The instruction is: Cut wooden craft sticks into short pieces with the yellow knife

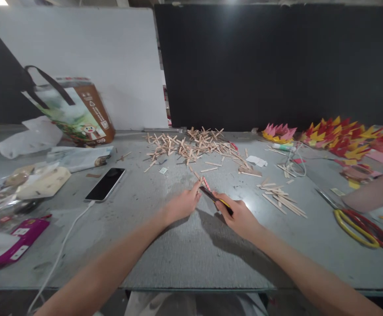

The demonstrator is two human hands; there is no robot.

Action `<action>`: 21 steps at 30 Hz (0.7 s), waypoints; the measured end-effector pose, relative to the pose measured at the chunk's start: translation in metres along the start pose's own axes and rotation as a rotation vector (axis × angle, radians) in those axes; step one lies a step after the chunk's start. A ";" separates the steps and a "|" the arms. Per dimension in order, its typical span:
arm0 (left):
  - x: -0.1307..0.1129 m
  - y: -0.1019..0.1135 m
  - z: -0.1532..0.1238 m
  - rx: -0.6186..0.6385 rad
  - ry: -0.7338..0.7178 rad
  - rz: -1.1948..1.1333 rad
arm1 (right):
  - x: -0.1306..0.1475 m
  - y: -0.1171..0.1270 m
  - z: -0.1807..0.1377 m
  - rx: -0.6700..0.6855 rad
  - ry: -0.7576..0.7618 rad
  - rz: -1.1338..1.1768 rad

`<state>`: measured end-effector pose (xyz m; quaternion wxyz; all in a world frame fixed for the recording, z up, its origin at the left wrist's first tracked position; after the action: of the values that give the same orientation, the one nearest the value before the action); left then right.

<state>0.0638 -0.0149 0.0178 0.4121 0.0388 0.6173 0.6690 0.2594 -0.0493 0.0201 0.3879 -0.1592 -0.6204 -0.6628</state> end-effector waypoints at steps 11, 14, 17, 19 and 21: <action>-0.004 -0.004 -0.002 0.096 0.040 -0.028 | 0.003 0.006 -0.003 -0.005 0.014 0.003; -0.006 -0.003 -0.001 0.061 0.038 -0.070 | 0.005 0.007 -0.003 -0.009 0.014 0.004; -0.008 0.000 -0.001 0.007 0.038 -0.091 | 0.007 0.009 -0.004 -0.023 0.019 0.004; -0.009 0.001 -0.001 0.017 0.041 -0.070 | 0.009 0.009 -0.004 -0.031 0.025 0.000; -0.010 0.002 -0.002 0.049 0.054 -0.038 | 0.009 0.008 -0.004 -0.031 0.026 -0.002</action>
<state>0.0679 -0.0217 0.0238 0.4070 0.0193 0.6451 0.6465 0.2605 -0.0555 0.0312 0.3926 -0.1560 -0.6051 -0.6749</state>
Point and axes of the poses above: each hand's wrist, its own z-axis towards the middle knuckle, its own y-axis out of the back of the hand, x = y × z, the point moved 5 cm from there along z, towards the middle knuckle, and after that the axes turned 12 degrees about -y, right-handed, at the moved point
